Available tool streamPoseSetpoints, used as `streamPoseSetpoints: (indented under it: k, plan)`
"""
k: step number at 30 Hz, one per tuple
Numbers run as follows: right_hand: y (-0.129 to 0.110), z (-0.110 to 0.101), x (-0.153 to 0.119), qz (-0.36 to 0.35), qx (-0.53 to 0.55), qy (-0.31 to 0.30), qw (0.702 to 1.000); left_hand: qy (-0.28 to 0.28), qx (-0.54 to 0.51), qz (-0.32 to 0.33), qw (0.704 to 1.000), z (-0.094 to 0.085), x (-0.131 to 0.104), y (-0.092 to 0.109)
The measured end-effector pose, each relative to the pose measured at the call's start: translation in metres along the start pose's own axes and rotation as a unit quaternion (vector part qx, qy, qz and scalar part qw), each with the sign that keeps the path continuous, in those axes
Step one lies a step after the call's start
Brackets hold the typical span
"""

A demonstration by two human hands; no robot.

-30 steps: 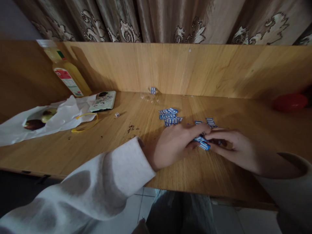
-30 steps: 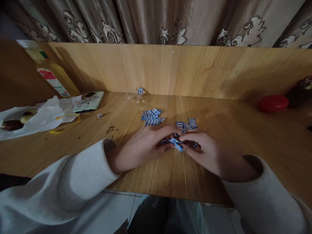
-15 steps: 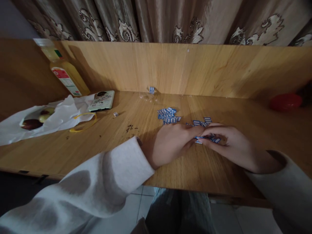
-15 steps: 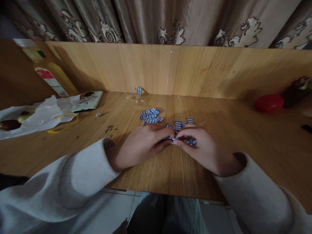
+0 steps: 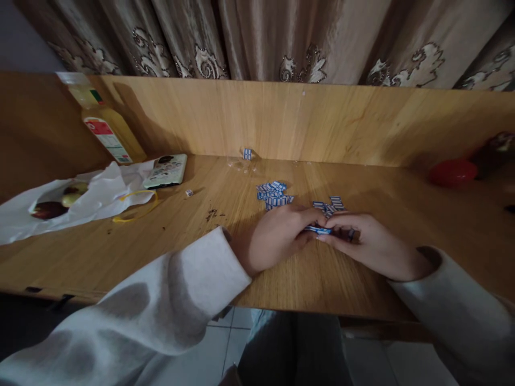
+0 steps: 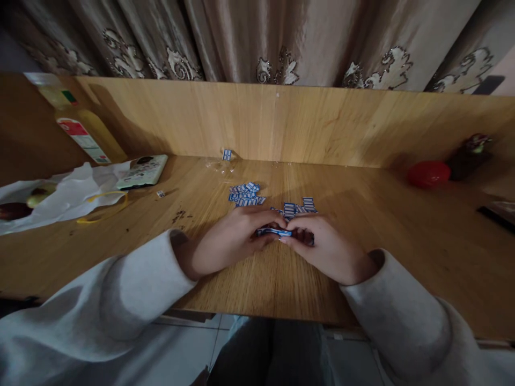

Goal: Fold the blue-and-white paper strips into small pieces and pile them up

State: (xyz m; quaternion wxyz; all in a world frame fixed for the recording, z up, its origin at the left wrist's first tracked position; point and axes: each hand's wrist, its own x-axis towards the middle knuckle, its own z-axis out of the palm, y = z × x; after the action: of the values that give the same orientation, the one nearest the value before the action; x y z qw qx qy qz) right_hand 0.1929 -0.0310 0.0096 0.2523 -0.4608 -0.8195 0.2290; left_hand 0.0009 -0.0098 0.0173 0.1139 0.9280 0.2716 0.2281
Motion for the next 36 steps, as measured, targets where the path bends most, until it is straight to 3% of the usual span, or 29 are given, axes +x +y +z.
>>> streamPoseSetpoints:
  k: [15,20,28,36]
  plan:
    - [0.005,-0.005,-0.006,0.023,0.056,-0.004,0.998,-0.020,0.003,0.049,0.999,-0.001,-0.003,-0.001]
    - [0.014,-0.016,-0.015,-0.006,0.036,0.057,0.998,-0.021,-0.001,0.051,0.998,-0.001,-0.003,0.000]
    - [0.014,-0.020,-0.014,-0.002,0.013,0.037,0.999,-0.044,0.025,0.045,0.998,-0.005,-0.001,0.002]
    - [0.017,-0.019,-0.008,-0.013,0.018,0.014,1.000,-0.026,0.050,0.042,0.998,-0.006,0.002,-0.002]
